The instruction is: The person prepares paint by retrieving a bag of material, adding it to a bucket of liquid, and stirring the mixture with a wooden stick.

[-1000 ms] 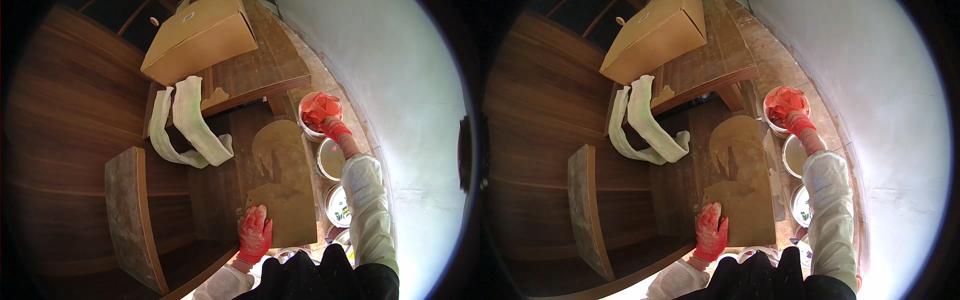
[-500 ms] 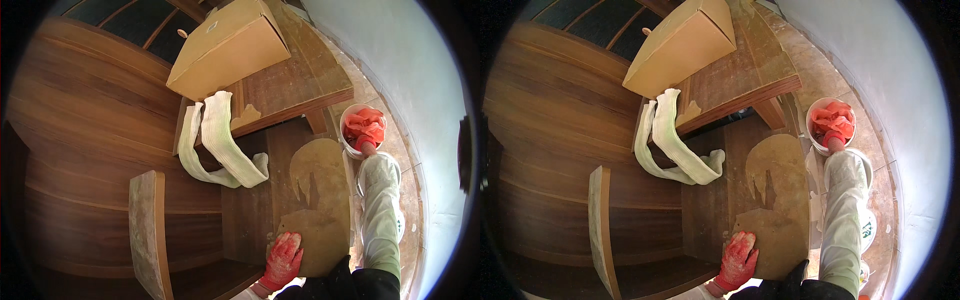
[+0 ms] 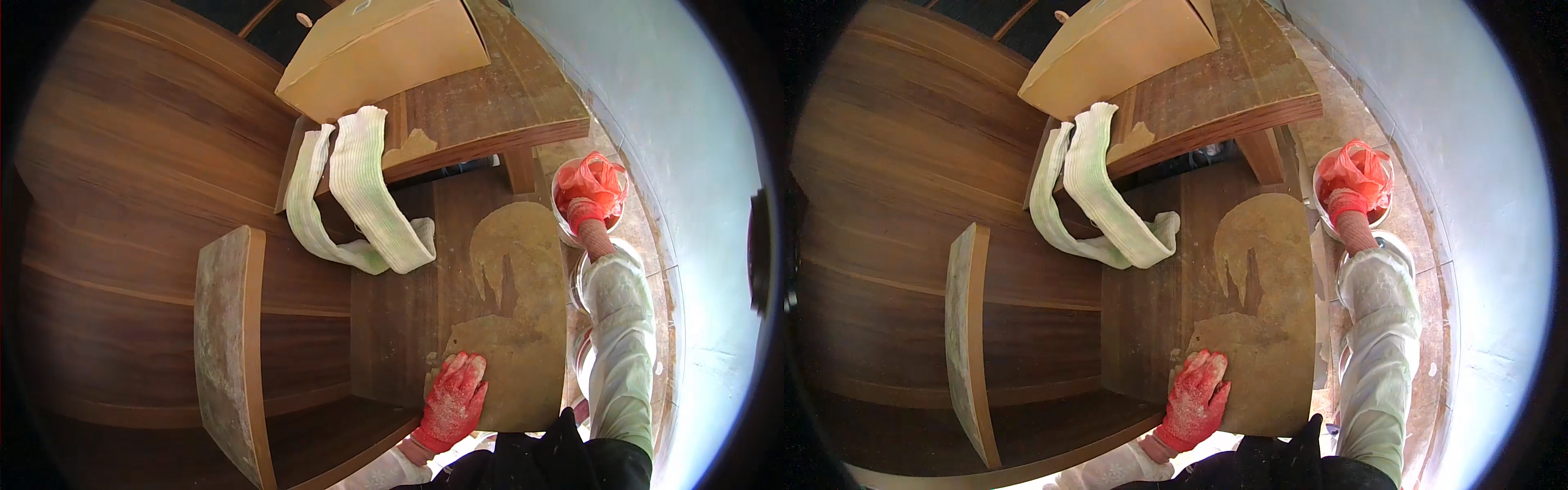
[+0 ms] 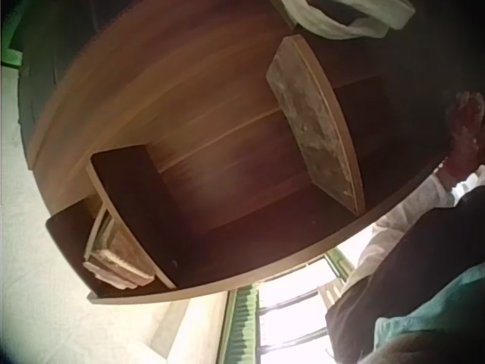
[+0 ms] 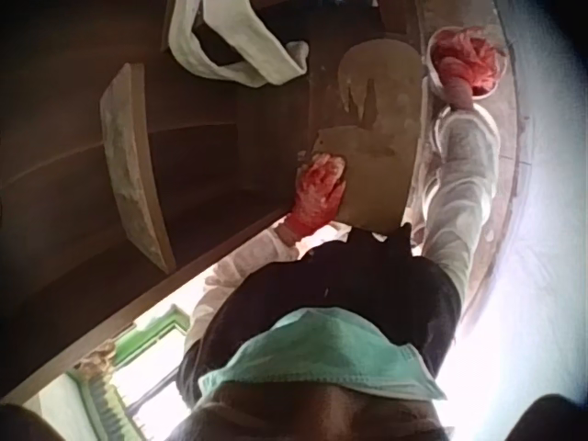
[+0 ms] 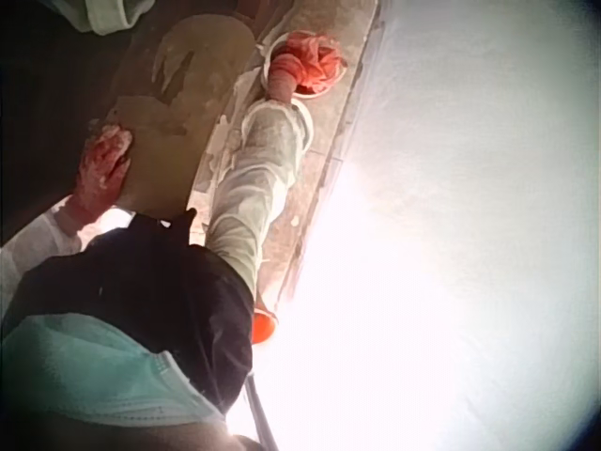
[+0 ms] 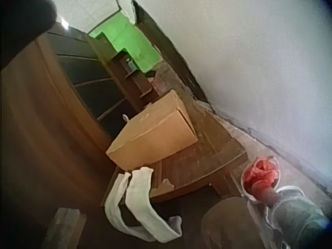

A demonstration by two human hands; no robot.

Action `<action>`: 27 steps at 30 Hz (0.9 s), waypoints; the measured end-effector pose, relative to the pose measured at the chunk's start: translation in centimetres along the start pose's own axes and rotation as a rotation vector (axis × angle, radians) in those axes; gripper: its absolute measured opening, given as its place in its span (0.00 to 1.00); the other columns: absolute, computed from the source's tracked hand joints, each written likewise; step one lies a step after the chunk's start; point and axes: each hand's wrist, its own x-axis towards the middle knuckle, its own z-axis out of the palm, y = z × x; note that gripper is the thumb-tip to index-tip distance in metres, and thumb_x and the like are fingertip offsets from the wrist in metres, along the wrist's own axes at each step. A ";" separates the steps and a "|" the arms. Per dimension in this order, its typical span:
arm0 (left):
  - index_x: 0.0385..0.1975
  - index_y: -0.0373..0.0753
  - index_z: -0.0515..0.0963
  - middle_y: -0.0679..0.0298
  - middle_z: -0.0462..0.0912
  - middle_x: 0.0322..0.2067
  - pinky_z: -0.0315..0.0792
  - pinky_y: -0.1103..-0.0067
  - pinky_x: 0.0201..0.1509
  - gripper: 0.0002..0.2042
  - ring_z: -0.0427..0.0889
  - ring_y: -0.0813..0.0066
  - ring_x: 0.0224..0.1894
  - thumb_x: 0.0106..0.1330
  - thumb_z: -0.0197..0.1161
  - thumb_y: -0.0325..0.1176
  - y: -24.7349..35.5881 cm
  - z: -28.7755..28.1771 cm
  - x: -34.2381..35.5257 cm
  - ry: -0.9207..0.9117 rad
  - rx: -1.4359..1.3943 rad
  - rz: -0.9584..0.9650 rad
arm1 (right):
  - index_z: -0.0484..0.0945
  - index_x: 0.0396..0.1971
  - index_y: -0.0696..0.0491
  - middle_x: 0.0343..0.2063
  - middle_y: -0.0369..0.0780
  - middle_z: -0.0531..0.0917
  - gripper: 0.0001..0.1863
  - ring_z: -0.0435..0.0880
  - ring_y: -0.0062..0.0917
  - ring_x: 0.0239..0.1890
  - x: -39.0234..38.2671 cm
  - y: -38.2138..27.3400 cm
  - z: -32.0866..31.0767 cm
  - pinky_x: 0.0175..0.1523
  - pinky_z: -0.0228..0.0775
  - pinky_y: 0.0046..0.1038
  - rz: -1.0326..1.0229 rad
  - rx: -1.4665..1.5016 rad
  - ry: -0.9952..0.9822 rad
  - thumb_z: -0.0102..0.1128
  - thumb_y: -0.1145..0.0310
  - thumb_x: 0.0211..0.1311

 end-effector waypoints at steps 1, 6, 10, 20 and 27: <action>0.52 0.32 0.71 0.50 0.75 0.49 0.63 0.61 0.61 0.21 0.70 0.47 0.55 0.57 0.63 0.27 -0.1 0.0 -0.1 0.001 0.004 -0.003 | 0.53 0.67 0.44 0.66 0.36 0.60 0.35 0.54 0.34 0.69 -0.2 0.3 0.0 0.69 0.48 0.34 -0.009 0.044 -0.019 0.48 0.47 0.63; 0.51 0.33 0.72 0.50 0.75 0.49 0.62 0.61 0.62 0.20 0.70 0.47 0.56 0.57 0.62 0.28 0.0 -0.4 0.0 0.013 0.001 -0.036 | 0.55 0.66 0.45 0.65 0.36 0.61 0.35 0.57 0.35 0.68 -0.3 1.4 0.1 0.69 0.49 0.35 -0.057 0.157 -0.163 0.52 0.50 0.62; 0.51 0.33 0.72 0.50 0.75 0.49 0.62 0.61 0.62 0.21 0.70 0.47 0.56 0.57 0.63 0.27 0.7 0.2 0.1 0.007 0.025 -0.019 | 0.56 0.66 0.45 0.65 0.37 0.62 0.35 0.59 0.35 0.67 0.2 2.3 0.9 0.69 0.49 0.36 -0.103 0.261 -0.268 0.55 0.53 0.60; 0.52 0.32 0.71 0.50 0.75 0.49 0.62 0.61 0.63 0.21 0.70 0.48 0.56 0.57 0.62 0.28 -0.1 0.8 -0.9 -0.011 0.049 -0.046 | 0.65 0.59 0.46 0.62 0.39 0.66 0.33 0.66 0.33 0.62 -10.8 -3.0 -11.5 0.66 0.55 0.44 -0.638 -0.213 0.589 0.65 0.58 0.53; 0.52 0.32 0.71 0.50 0.74 0.50 0.61 0.61 0.63 0.21 0.69 0.48 0.57 0.58 0.61 0.28 -2.5 2.0 -1.7 0.013 0.037 0.084 | 0.70 0.55 0.43 0.57 0.40 0.70 0.21 0.69 0.33 0.58 -6.9 -0.3 -5.8 0.60 0.63 0.38 -0.281 -0.212 -0.251 0.53 0.57 0.62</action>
